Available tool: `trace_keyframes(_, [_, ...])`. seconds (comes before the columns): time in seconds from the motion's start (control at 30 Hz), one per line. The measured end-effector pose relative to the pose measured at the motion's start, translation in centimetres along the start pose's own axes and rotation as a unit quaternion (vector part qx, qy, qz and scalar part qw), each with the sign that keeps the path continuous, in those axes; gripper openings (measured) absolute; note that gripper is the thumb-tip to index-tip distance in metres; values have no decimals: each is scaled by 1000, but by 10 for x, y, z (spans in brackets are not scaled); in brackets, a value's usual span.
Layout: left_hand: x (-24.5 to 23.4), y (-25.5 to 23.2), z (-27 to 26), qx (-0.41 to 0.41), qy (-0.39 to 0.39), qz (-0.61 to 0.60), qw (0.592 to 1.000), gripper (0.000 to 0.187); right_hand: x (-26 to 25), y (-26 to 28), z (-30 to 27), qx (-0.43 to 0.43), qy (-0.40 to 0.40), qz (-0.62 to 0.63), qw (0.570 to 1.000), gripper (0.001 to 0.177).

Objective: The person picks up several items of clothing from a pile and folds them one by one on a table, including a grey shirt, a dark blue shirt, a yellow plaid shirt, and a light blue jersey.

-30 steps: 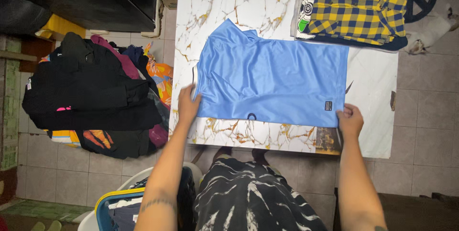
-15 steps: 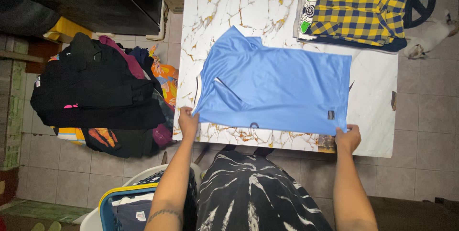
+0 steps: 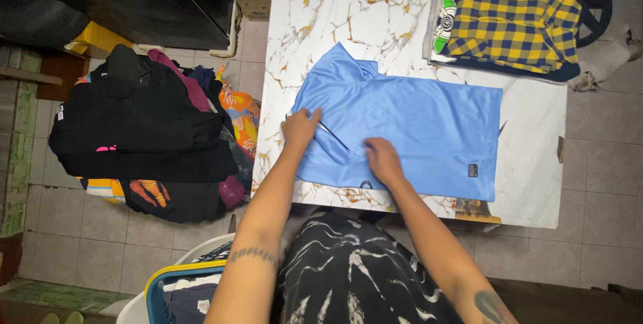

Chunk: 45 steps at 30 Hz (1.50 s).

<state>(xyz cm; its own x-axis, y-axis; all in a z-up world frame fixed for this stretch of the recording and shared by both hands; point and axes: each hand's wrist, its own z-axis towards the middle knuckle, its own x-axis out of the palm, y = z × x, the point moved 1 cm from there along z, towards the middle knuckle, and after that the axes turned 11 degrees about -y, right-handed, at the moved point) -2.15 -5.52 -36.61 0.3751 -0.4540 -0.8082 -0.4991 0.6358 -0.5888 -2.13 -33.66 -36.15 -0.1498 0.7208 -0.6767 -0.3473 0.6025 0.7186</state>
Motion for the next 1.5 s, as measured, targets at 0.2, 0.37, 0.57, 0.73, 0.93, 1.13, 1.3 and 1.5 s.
trace_keyframes(0.2, [71,31,28,103,131,219,961,19,46,37,35,54,98,-34,993,27])
trace_keyframes(0.37, [9,-2,16,145,153,84,974,19,55,40,38,74,83,-33,993,40])
trace_keyframes(0.57, [-78,-40,7,306,116,-169,930,16,50,30,41,67,43,67,995,40])
trace_keyframes(0.73, [-79,-1,-22,308,101,-247,913,21,13,61,36,71,77,99,990,25])
trace_keyframes(0.93, [-99,33,-80,326,141,-184,916,32,-11,84,-6,-160,18,-61,985,35])
trace_keyframes(1.13, [-93,40,-101,277,142,-159,937,31,-16,79,-34,-167,68,-62,982,39])
trace_keyframes(1.3, [-51,31,-97,236,0,-92,967,29,-19,65,-33,-39,-16,-57,997,35])
trace_keyframes(1.5, [-11,26,-83,143,-34,4,989,21,-41,34,-30,-73,64,-78,992,17])
